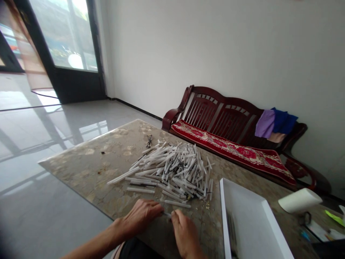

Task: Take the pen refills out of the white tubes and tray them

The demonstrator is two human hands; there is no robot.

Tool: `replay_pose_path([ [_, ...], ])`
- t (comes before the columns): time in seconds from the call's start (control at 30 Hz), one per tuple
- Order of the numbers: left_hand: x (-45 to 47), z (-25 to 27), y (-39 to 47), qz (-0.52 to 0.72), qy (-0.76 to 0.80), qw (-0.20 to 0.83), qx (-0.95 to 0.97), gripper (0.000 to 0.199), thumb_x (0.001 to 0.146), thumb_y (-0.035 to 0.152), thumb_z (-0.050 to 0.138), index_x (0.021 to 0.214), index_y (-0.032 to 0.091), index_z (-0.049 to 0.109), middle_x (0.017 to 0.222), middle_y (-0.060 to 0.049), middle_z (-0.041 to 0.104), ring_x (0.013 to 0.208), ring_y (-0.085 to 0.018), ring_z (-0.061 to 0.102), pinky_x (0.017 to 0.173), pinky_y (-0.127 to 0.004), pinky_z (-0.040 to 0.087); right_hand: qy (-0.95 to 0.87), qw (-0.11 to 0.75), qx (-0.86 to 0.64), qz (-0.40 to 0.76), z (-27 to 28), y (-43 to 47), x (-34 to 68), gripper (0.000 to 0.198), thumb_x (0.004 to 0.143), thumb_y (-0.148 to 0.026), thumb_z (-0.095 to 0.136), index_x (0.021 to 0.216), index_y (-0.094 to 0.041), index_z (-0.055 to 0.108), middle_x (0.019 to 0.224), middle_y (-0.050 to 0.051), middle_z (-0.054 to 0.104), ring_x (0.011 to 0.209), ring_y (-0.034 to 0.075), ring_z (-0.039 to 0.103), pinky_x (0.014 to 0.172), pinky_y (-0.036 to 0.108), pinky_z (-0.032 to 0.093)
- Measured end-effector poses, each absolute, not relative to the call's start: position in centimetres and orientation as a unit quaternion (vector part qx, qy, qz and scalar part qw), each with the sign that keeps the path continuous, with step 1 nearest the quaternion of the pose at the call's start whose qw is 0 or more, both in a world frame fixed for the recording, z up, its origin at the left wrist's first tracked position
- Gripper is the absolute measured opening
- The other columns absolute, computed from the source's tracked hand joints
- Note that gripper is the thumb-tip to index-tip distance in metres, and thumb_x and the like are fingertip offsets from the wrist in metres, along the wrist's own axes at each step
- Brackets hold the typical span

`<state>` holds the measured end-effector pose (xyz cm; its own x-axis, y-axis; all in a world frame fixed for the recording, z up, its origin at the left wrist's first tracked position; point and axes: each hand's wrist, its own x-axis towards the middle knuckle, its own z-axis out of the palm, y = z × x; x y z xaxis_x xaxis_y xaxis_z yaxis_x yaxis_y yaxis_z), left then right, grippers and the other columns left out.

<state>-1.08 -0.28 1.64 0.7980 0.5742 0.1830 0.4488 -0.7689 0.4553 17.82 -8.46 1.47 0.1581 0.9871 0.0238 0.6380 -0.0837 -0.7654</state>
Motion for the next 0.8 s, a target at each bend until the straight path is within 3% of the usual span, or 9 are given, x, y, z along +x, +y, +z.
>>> replay_pose_path([
  [0.07,-0.1,1.9,0.0,0.164,0.28,0.198,0.925,0.019,0.098,0.025,0.052,0.084,0.022,0.065,0.077,0.0,0.068,0.071,-0.018,0.062,0.061,-0.025,0.039,-0.637,0.314,-0.676,0.195,2.0,-8.5,18.2,0.027,0.092,-0.044,0.048,0.085,-0.028,0.069,0.076,0.004,0.073,0.072,0.022,0.07,0.061,0.027,0.047],
  [0.13,0.9,2.4,0.7,0.184,0.297,0.192,0.917,0.022,0.1,0.032,0.05,0.089,0.023,0.066,0.083,-0.002,0.068,0.079,-0.02,0.062,0.069,-0.026,0.042,-0.644,0.292,-0.685,0.175,2.0,-8.6,18.8,0.02,0.09,-0.035,0.051,0.085,-0.028,0.07,0.082,0.005,0.075,0.079,0.024,0.071,0.067,0.029,0.048],
  [0.2,1.8,3.0,2.0,0.203,0.336,0.18,0.902,0.024,0.101,0.032,0.046,0.094,0.023,0.067,0.091,-0.003,0.068,0.088,-0.021,0.062,0.078,-0.027,0.044,-0.628,0.291,-0.699,0.178,1.5,-8.8,19.7,0.022,0.089,-0.032,0.051,0.082,-0.027,0.071,0.083,0.006,0.075,0.08,0.025,0.071,0.07,0.03,0.05],
  [0.37,3.9,3.6,5.5,0.141,0.367,0.13,0.91,0.021,0.096,0.017,0.051,0.089,0.021,0.071,0.094,-0.007,0.065,0.09,-0.022,0.062,0.076,-0.028,0.046,-0.562,0.353,-0.71,0.235,-0.6,-9.8,22.4,0.034,0.09,-0.041,0.046,0.091,-0.023,0.075,0.095,0.009,0.075,0.095,0.026,0.069,0.085,0.035,0.052],
  [0.5,4.6,3.1,6.8,0.097,0.352,0.119,0.923,0.022,0.091,0.008,0.053,0.081,0.018,0.07,0.09,-0.007,0.064,0.087,-0.022,0.064,0.073,-0.028,0.047,-0.505,0.381,-0.725,0.272,-1.5,-10.5,23.2,0.043,0.09,-0.047,0.044,0.108,-0.022,0.073,0.102,0.007,0.076,0.097,0.025,0.069,0.085,0.034,0.053],
  [0.67,4.6,3.3,6.9,0.053,0.351,0.1,0.93,0.023,0.091,0.007,0.05,0.09,0.017,0.07,0.098,-0.01,0.065,0.093,-0.024,0.065,0.077,-0.033,0.05,-0.476,0.386,-0.733,0.296,-1.5,-10.7,22.9,0.043,0.088,-0.05,0.046,0.11,-0.023,0.073,0.095,0.004,0.076,0.085,0.023,0.069,0.078,0.031,0.054],
  [0.8,4.9,3.8,6.8,0.027,0.36,0.09,0.928,0.022,0.087,0.005,0.053,0.096,0.017,0.069,0.105,-0.012,0.065,0.1,-0.027,0.065,0.082,-0.038,0.051,-0.482,0.382,-0.734,0.288,-1.6,-10.5,22.5,0.041,0.089,-0.046,0.046,0.111,-0.024,0.073,0.104,0.005,0.075,0.096,0.024,0.069,0.088,0.033,0.052],
])
